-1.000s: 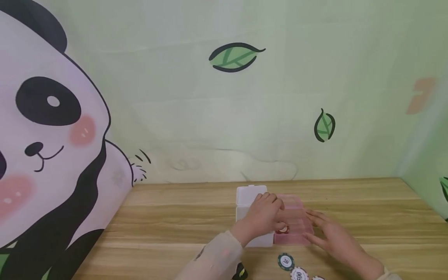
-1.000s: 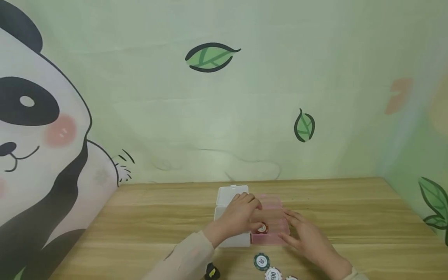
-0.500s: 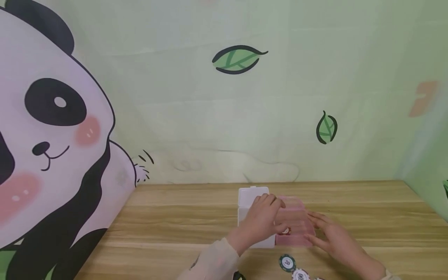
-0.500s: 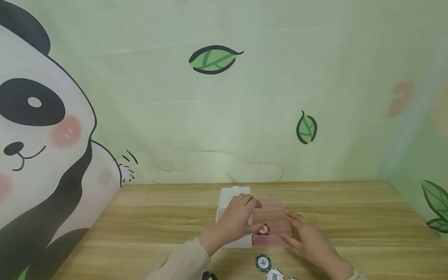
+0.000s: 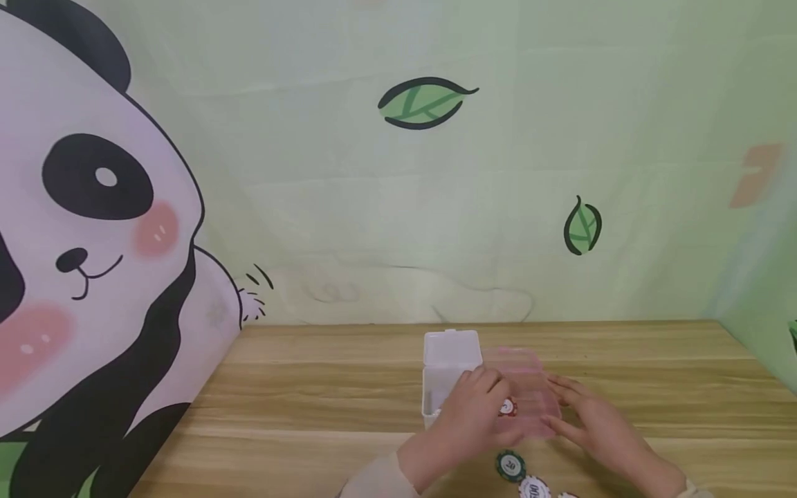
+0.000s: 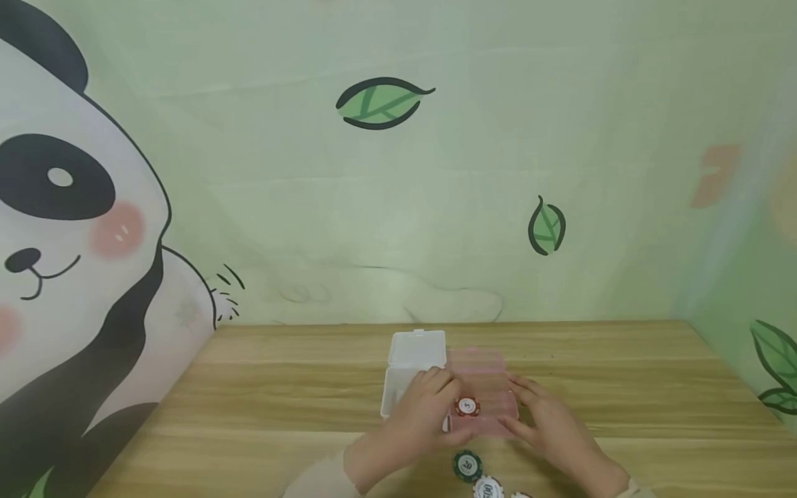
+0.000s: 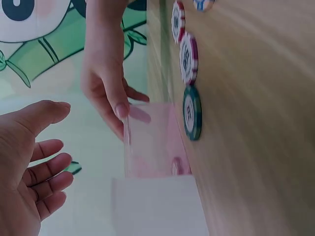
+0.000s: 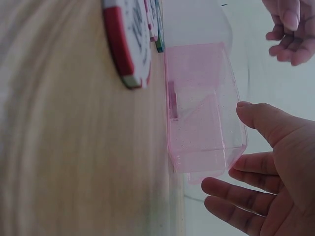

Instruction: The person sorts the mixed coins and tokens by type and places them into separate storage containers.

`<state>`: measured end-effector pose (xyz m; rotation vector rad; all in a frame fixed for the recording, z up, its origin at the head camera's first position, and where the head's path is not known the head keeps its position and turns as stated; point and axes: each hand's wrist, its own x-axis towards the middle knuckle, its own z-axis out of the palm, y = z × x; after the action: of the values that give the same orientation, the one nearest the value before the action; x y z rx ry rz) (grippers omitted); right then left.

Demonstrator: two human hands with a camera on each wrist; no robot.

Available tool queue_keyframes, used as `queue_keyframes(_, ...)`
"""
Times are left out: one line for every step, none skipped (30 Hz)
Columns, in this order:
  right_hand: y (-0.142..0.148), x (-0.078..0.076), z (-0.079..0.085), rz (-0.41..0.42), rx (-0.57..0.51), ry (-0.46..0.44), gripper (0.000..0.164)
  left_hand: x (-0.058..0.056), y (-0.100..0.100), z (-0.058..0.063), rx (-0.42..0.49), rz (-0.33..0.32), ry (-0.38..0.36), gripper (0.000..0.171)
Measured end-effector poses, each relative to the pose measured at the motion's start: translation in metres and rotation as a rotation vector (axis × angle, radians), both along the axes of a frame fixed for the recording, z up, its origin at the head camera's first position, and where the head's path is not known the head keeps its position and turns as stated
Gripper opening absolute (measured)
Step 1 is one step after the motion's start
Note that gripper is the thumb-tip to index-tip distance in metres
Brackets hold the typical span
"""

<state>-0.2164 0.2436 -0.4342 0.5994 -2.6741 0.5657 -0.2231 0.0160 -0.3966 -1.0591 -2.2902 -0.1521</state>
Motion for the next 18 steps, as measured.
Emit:
queue_keyframes(0.0,0.0,0.0,0.002,-0.001,0.002,0.054,0.002,-0.001,-0.001,-0.005,-0.007,0.008,0.04)
queue_keyframes(0.0,0.0,0.0,0.002,-0.002,0.001,0.054,0.005,-0.001,-0.001,-0.01,-0.018,0.009,0.04)
queue_keyframes(0.0,-0.001,0.001,0.0,-0.002,-0.004,0.055,0.007,-0.002,-0.001,-0.024,-0.022,-0.009,0.039)
queue_keyframes(0.0,-0.001,0.001,-0.002,-0.003,-0.009,0.055,0.01,-0.003,-0.001,-0.038,-0.03,-0.035,0.038)
queue_keyframes(0.0,-0.001,0.001,0.001,-0.003,-0.011,0.055,0.013,-0.003,-0.001,-0.049,-0.04,-0.058,0.038)
queue_keyframes(0.0,-0.001,0.001,0.002,-0.003,-0.014,0.055,0.017,-0.003,-0.001,-0.057,-0.051,-0.074,0.038)
queue_keyframes(0.001,-0.002,0.001,0.001,-0.003,-0.018,0.055,0.02,-0.003,-0.002,-0.056,-0.071,-0.087,0.039)
queue_keyframes(0.001,-0.002,0.001,0.001,-0.003,-0.02,0.055,0.023,-0.003,-0.003,-0.064,-0.09,-0.097,0.04)
queue_keyframes(0.001,-0.002,0.001,0.002,-0.001,-0.019,0.055,0.026,-0.003,-0.005,-0.071,-0.112,-0.111,0.04)
queue_keyframes(0.001,-0.002,0.001,0.005,-0.001,-0.013,0.055,0.028,-0.003,-0.006,-0.078,-0.133,-0.117,0.04)
queue_keyframes(0.002,-0.002,0.001,0.005,0.001,-0.008,0.055,0.031,-0.003,-0.007,-0.087,-0.156,-0.114,0.04)
queue_keyframes(0.002,-0.002,0.001,0.003,0.002,-0.009,0.054,0.033,-0.003,-0.009,-0.093,-0.183,-0.119,0.037)
queue_keyframes(0.002,-0.002,0.002,0.001,0.002,-0.01,0.054,0.034,-0.003,-0.01,-0.101,-0.214,-0.139,0.035)
queue_keyframes(0.002,-0.002,0.002,0.0,0.002,-0.013,0.055,0.036,-0.003,-0.011,-0.103,-0.247,-0.157,0.033)
queue_keyframes(0.002,-0.002,0.002,-0.001,0.001,-0.014,0.055,0.037,-0.003,-0.013,-0.104,-0.277,-0.173,0.031)
queue_keyframes(0.002,-0.001,0.002,-0.003,0.0,-0.016,0.055,0.038,-0.003,-0.015,-0.103,-0.302,-0.171,0.028)
queue_keyframes(0.002,-0.001,0.003,-0.005,-0.002,-0.017,0.055,0.039,-0.003,-0.017,-0.103,-0.326,-0.159,0.025)
queue_keyframes(0.002,-0.001,0.003,-0.005,-0.002,-0.017,0.055,0.04,-0.003,-0.02,-0.104,-0.345,-0.145,0.023)
